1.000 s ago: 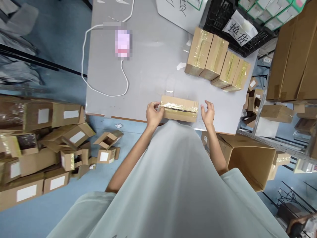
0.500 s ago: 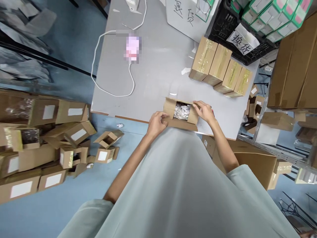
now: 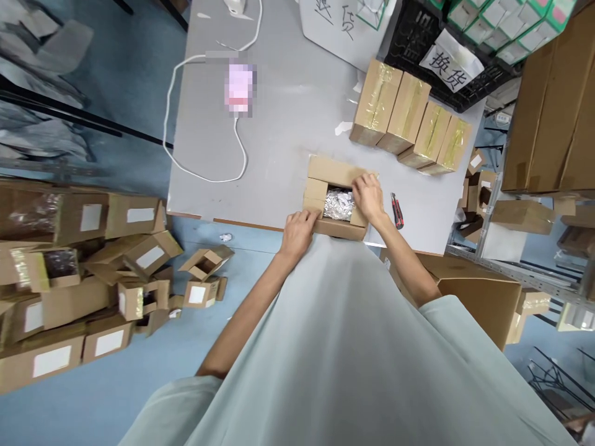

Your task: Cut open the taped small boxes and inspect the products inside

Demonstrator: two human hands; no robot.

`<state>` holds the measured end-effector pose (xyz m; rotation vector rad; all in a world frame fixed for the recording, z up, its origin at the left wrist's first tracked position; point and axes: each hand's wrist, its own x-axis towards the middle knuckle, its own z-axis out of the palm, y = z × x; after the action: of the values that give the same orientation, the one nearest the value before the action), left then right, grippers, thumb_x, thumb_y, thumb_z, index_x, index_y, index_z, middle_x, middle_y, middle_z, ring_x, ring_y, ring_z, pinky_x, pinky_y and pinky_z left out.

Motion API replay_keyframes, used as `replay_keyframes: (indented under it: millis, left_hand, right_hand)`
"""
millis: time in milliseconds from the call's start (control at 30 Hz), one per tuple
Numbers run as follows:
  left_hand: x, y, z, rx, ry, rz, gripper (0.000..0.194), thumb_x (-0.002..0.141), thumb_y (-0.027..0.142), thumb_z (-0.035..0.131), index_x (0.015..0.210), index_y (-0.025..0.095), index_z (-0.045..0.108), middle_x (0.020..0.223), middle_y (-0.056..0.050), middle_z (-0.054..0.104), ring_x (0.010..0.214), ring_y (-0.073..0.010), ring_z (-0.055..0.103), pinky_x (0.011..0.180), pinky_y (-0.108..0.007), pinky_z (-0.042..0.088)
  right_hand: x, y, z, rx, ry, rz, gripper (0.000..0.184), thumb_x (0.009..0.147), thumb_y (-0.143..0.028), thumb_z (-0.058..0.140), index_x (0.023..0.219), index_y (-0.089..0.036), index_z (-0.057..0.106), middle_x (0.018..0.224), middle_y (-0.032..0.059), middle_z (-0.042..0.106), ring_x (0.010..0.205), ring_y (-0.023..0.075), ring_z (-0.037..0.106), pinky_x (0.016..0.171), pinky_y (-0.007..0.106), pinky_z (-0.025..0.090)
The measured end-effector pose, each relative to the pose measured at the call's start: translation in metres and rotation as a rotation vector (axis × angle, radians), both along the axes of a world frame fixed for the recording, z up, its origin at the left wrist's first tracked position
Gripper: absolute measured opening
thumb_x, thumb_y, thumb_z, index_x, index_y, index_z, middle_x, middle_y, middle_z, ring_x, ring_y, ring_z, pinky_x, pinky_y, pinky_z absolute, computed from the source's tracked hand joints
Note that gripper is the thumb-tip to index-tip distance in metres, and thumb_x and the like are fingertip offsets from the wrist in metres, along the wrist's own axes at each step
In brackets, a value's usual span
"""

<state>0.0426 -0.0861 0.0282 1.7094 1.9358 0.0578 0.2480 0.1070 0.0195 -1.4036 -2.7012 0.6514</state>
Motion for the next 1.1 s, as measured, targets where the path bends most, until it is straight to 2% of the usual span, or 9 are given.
replay_keyframes:
  millis: [133,267,400,567,700,767,867,1000,1100]
  left_hand:
    - [0.007,0.011,0.004,0.062,-0.064,-0.140,0.073,0.096,0.001,0.051,0.166,0.019,0.066,0.153,-0.022,0.071,0.141,-0.0420,0.059,0.118,-0.059,0.048]
    - [0.012,0.023,0.009,0.013,-0.043,-0.286,0.060,0.098,0.007,0.056,0.154,0.016,0.074,0.151,-0.023,0.074,0.139,-0.0443,0.059,0.112,-0.061,0.050]
    - [0.008,0.024,0.024,0.025,0.028,-0.335,0.050,0.106,0.015,0.053,0.149,0.017,0.077,0.141,-0.023,0.076,0.131,-0.0439,0.062,0.108,-0.060,0.051]
    - [-0.015,0.013,0.052,0.013,0.150,-0.195,0.046,0.114,0.031,0.053,0.150,0.015,0.076,0.137,-0.026,0.075,0.130,-0.0463,0.064,0.108,-0.060,0.053]
    - [-0.026,0.020,0.059,-0.187,0.344,-0.011,0.048,0.115,0.040,0.056,0.132,0.001,0.079,0.126,-0.034,0.077,0.134,-0.0532,0.065,0.110,-0.063,0.054]
    - [-0.018,0.031,0.053,-0.241,0.323,-0.007,0.048,0.116,0.042,0.057,0.132,0.002,0.078,0.123,-0.034,0.079,0.133,-0.0516,0.069,0.110,-0.059,0.056]
    - [0.008,0.053,0.034,-0.189,0.162,-0.091,0.042,0.114,0.040,0.062,0.144,0.012,0.074,0.130,-0.025,0.080,0.129,-0.0436,0.075,0.109,-0.051,0.060]
    - [0.039,0.081,-0.004,-0.156,-0.040,-0.240,0.040,0.108,0.029,0.069,0.147,0.019,0.075,0.145,-0.019,0.078,0.136,-0.0392,0.073,0.116,-0.048,0.060]
    - [0.043,0.097,-0.035,-0.158,-0.097,-0.272,0.054,0.100,0.022,0.074,0.154,0.017,0.074,0.160,-0.021,0.071,0.149,-0.0412,0.067,0.127,-0.052,0.054]
  right_hand:
    - [0.004,-0.042,0.012,-0.081,-0.126,0.215,0.037,0.123,-0.021,0.045,0.130,-0.013,0.080,0.134,0.0207,0.076,0.132,0.0354,0.059,0.118,0.048,0.048]
    - [0.024,-0.066,0.021,-0.089,-0.198,0.171,0.039,0.124,-0.027,0.045,0.139,-0.010,0.077,0.138,0.0245,0.074,0.135,0.0376,0.057,0.117,0.050,0.047]
    - [0.050,-0.076,0.028,-0.066,-0.171,0.124,0.040,0.124,-0.031,0.046,0.139,-0.012,0.078,0.139,0.0232,0.074,0.132,0.0372,0.058,0.113,0.048,0.049]
    - [0.038,-0.084,0.017,-0.130,-0.143,0.238,0.038,0.123,-0.023,0.047,0.125,-0.012,0.084,0.137,0.0205,0.078,0.132,0.0347,0.059,0.116,0.047,0.051]
    - [0.012,-0.086,0.012,-0.184,-0.210,0.281,0.036,0.119,-0.010,0.047,0.123,-0.011,0.084,0.134,0.0199,0.080,0.137,0.0328,0.062,0.121,0.047,0.050]
    - [0.007,-0.089,0.016,-0.181,-0.216,0.281,0.035,0.118,-0.007,0.048,0.125,-0.010,0.082,0.136,0.0208,0.079,0.139,0.0326,0.062,0.122,0.047,0.051]
    - [0.014,-0.096,0.029,-0.124,-0.161,0.253,0.032,0.118,-0.008,0.050,0.128,-0.011,0.079,0.140,0.0209,0.077,0.141,0.0327,0.061,0.123,0.047,0.050]
    - [0.047,-0.105,0.045,-0.084,-0.151,0.133,0.032,0.121,-0.014,0.048,0.130,-0.015,0.079,0.134,0.0198,0.076,0.135,0.0340,0.061,0.117,0.046,0.051]
    - [0.075,-0.107,0.048,-0.122,-0.159,-0.007,0.035,0.120,-0.015,0.046,0.131,-0.016,0.080,0.132,0.0213,0.075,0.132,0.0365,0.060,0.114,0.049,0.052]
